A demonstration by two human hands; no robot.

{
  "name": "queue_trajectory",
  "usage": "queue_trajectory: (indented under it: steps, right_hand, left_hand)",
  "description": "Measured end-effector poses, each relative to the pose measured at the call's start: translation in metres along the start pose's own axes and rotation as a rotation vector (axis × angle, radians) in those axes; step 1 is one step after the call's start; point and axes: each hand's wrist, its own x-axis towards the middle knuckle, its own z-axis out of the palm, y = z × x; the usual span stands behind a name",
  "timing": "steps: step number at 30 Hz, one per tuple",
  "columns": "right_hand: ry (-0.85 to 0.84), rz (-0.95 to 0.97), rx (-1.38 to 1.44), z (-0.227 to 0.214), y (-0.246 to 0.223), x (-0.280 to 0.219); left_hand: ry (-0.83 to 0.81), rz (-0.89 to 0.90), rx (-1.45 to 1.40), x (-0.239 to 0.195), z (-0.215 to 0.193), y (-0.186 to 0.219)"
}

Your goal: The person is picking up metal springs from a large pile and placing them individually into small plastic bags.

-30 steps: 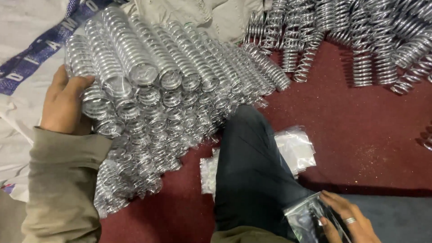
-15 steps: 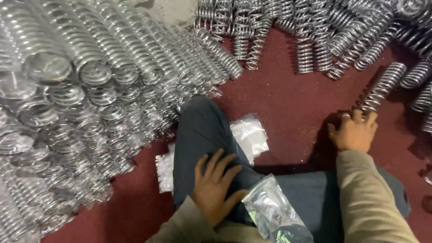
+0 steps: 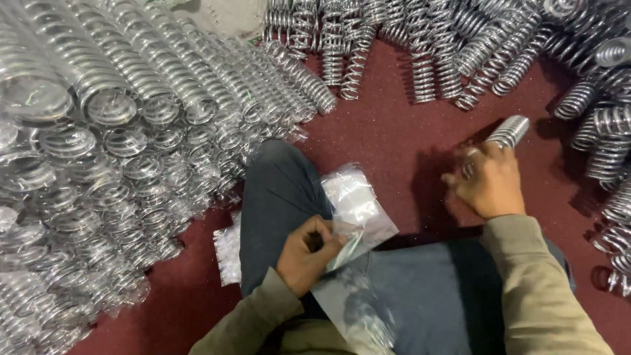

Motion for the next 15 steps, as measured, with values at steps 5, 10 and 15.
queue_trajectory:
  steps: [5, 10, 15]
  right_hand:
    - [0.478, 0.014, 0.442, -0.101, -0.024, -0.008]
    - [0.434, 0.022, 0.601, -0.105, -0.093, -0.036]
    - [0.433, -0.045, 0.524, -0.091, -0.134, -0.053]
  left_hand:
    - [0.019, -0.015, -0.256, -0.002, -0.016, 0.025]
    - [0.020, 0.126, -0.212, -0.004, -0.012, 0.051]
    - [0.063, 0.188, -0.087, 0.000, -0.007, 0.066]
